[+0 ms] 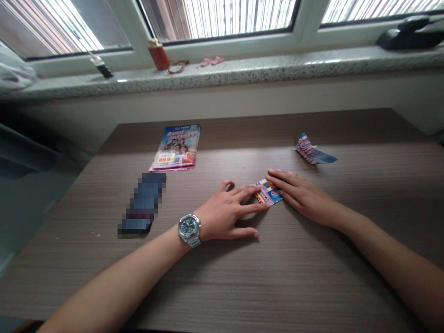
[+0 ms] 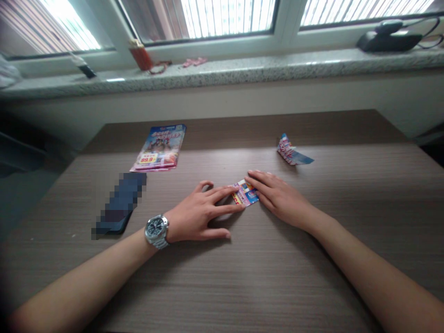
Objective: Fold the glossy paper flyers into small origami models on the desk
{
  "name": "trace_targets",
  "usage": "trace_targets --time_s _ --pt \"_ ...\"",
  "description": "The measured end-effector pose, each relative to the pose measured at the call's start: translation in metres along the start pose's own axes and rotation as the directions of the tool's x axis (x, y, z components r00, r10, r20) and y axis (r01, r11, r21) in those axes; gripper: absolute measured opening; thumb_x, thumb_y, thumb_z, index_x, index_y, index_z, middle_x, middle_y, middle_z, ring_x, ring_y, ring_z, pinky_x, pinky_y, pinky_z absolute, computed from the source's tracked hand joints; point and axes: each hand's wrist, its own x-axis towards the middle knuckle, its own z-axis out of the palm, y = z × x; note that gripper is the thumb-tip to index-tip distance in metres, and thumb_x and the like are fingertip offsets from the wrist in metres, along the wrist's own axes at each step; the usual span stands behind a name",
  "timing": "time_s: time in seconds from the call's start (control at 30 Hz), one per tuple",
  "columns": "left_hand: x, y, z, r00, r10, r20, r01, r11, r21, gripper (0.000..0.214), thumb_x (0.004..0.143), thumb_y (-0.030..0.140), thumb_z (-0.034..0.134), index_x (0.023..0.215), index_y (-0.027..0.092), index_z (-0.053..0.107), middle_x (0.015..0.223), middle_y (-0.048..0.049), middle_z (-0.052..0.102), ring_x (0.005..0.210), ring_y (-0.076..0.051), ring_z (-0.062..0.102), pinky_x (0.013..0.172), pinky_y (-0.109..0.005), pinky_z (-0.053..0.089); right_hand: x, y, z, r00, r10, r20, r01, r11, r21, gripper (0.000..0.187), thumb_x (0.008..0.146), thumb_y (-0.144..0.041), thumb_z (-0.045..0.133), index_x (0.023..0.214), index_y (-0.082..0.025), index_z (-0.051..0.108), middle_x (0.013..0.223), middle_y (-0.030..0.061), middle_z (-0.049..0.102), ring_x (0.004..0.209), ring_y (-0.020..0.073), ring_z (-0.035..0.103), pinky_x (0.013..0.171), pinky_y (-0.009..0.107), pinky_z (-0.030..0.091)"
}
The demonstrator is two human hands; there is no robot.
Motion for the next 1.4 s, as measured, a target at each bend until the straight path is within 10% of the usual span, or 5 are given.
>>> trace_targets --time_s 1.4 --pt "0.002 -0.01 0.014 0.992 -0.015 -0.124 0.012 1.0 -0.029 0.048 0.102 0.046 0.047 0.145 0.025 0.049 0.147 -0.0093 0.053 0.133 -0.025 0.05 0.113 -0.044 0.038 -0.006 -0.016 -0.004 0.975 -0.203 -0.087 0.212 0.971 0.107 0.032 0.1 -0.025 0.054 0.128 -0.027 0.068 0.137 0.0038 0.066 0.127 0.0217 0.061 0.109 0.04 0.05"
